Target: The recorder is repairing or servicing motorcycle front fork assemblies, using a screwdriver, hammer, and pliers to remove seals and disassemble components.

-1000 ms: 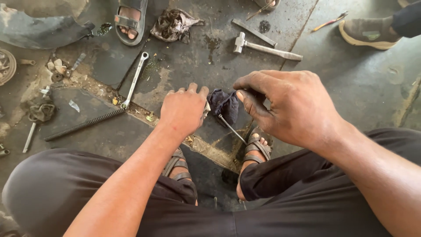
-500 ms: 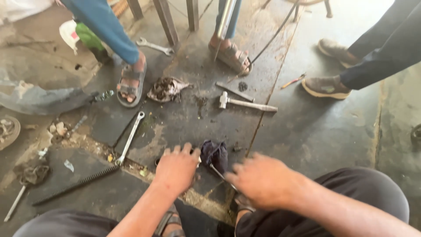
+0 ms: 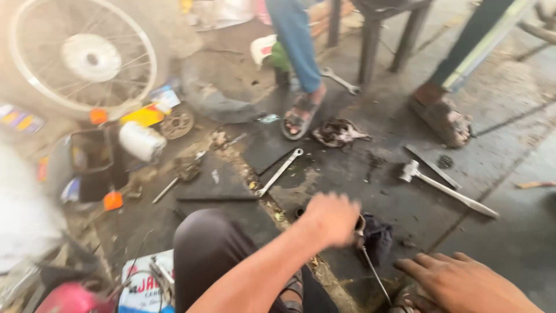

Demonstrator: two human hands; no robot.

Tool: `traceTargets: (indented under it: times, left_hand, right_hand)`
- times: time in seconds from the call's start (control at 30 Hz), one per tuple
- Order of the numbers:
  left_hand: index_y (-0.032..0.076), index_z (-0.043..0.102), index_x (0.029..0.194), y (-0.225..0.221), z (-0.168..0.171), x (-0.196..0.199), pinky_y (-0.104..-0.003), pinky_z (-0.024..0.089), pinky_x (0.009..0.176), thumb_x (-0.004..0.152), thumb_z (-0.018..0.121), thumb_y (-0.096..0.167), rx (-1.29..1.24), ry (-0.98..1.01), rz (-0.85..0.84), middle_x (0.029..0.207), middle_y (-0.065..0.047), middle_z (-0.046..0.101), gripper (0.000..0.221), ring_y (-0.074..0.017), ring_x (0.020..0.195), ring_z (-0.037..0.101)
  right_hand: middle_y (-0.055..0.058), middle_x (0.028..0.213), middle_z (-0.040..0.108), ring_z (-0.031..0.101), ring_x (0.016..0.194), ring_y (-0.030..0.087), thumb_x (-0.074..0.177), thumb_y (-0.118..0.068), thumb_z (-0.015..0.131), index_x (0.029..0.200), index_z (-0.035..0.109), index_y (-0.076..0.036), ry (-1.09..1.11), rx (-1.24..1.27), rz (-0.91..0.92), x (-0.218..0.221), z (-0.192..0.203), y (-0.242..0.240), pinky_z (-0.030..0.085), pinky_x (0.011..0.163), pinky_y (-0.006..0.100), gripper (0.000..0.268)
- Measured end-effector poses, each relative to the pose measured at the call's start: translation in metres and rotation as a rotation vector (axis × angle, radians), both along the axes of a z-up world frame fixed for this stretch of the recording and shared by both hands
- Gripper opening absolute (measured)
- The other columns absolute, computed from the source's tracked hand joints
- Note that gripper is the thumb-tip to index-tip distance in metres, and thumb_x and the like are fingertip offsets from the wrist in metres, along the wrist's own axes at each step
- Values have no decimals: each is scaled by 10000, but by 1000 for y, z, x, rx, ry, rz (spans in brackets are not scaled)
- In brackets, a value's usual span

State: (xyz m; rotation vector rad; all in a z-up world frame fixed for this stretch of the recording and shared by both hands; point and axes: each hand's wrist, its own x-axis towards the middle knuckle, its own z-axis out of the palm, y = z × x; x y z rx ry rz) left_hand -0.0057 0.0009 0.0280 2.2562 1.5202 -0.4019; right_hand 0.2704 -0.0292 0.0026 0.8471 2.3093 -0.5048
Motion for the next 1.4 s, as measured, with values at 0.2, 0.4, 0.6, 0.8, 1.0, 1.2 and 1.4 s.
traceTargets:
  times: [0.2,0.4,0.6,0.8,1.0,1.2,1.4]
  left_hand:
    - [-39,146,1573,63,24,-41,-411,442,1082,831,768,702,140,-735,641,1427,-294,499,1219,-375,1297,529]
    - [0,183,1620,108,43,-31,-453,527,1024,788,676,712,3,-1599,764,1425,-165,551,1201,-263,1317,591]
    - [-129,568,1264,105,102,-13,-403,656,755,1011,544,307,-264,-2232,761,1033,-198,786,505,-316,913,768]
    - [49,574,1062,73,102,-17,-342,479,471,1038,501,186,-133,-1746,869,646,-105,572,156,-206,501,570]
    - [-33,650,999,-5,41,24,-362,465,576,1015,562,42,-493,-1182,409,725,-107,591,117,-184,638,541]
    - [28,632,1140,-20,35,45,-322,533,685,952,662,92,-191,-1256,192,867,-69,694,201,-133,764,596]
    - [28,672,1084,-38,81,35,-370,499,659,993,643,143,-74,-1010,197,848,-149,676,150,-248,700,597]
  right_hand:
    - [-25,1288,720,705,1159,214,924,-582,591,1356,613,-294,153,342,-439,-40,88,-11,582,964,360,520]
    - [23,1110,752,770,910,242,922,-482,631,1243,702,-245,327,295,-734,-69,127,5,598,835,395,406]
    - [63,977,792,765,883,256,905,-426,680,1161,755,-201,526,380,-732,-62,117,5,591,809,401,349]
    - [97,987,798,765,916,246,905,-385,656,1285,643,-175,650,373,-914,-48,116,-2,583,817,409,434]
    - [112,1028,729,727,867,184,979,-291,596,1513,337,-67,1432,-2,-1216,-27,116,7,565,692,348,634]
    - [118,981,807,664,707,174,959,-254,623,1358,540,15,1210,-64,-1158,-29,129,11,574,662,329,488]
    - [217,1004,779,768,765,318,1066,-208,554,1375,527,-1,1394,-118,-1276,-10,95,13,580,622,405,374]
